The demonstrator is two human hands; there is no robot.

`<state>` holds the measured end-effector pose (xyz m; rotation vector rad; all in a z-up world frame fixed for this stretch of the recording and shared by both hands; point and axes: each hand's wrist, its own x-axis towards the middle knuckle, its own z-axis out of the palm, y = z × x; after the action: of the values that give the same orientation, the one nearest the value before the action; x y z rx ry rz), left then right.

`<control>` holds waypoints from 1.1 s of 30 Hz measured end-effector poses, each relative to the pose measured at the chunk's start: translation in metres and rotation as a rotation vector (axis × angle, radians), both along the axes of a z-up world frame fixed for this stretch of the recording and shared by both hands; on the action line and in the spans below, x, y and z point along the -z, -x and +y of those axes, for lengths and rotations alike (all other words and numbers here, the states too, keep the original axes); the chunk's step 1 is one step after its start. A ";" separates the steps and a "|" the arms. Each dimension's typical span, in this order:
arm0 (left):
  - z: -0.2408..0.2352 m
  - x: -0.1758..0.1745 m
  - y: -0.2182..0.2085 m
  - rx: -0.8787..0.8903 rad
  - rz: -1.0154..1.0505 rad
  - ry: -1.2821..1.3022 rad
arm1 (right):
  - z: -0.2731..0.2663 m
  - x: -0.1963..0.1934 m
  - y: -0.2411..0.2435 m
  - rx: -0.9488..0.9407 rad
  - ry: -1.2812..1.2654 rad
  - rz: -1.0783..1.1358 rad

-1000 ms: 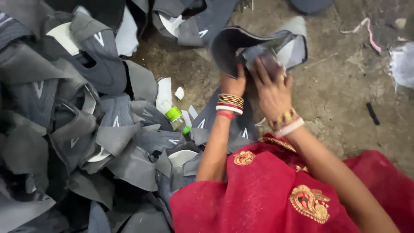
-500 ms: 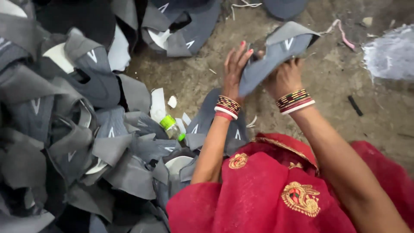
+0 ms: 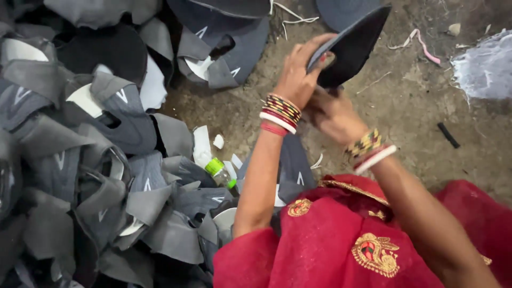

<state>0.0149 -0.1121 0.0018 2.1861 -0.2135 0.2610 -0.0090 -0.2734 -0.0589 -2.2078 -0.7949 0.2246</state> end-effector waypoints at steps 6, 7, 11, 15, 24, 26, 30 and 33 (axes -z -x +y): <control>0.014 0.020 -0.036 0.032 0.033 -0.131 | 0.007 0.008 -0.019 -0.036 0.054 -0.070; 0.014 0.019 -0.038 0.019 0.058 -0.136 | 0.002 -0.012 -0.011 -0.083 0.010 -0.090; 0.012 0.025 -0.045 -0.021 0.147 -0.173 | -0.008 -0.054 0.012 -0.036 -0.005 -0.075; 0.010 0.040 -0.052 0.034 0.100 -0.186 | 0.018 0.017 -0.032 -0.025 0.073 -0.281; 0.001 0.086 -0.068 -0.108 0.135 -0.354 | 0.009 0.019 0.002 0.158 0.122 -0.174; -0.008 0.076 -0.067 -0.086 0.237 -0.342 | 0.000 0.013 0.003 0.180 0.143 -0.070; -0.008 0.081 -0.061 -0.088 0.174 -0.382 | 0.017 0.086 -0.029 0.204 0.120 -0.097; -0.004 0.087 -0.061 -0.104 0.249 -0.365 | 0.015 0.074 -0.027 0.219 0.123 -0.168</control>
<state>0.0759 -0.1162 -0.0857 2.5693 -0.0056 0.0031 0.0180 -0.2588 -0.1325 -2.4332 -0.6356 -0.0211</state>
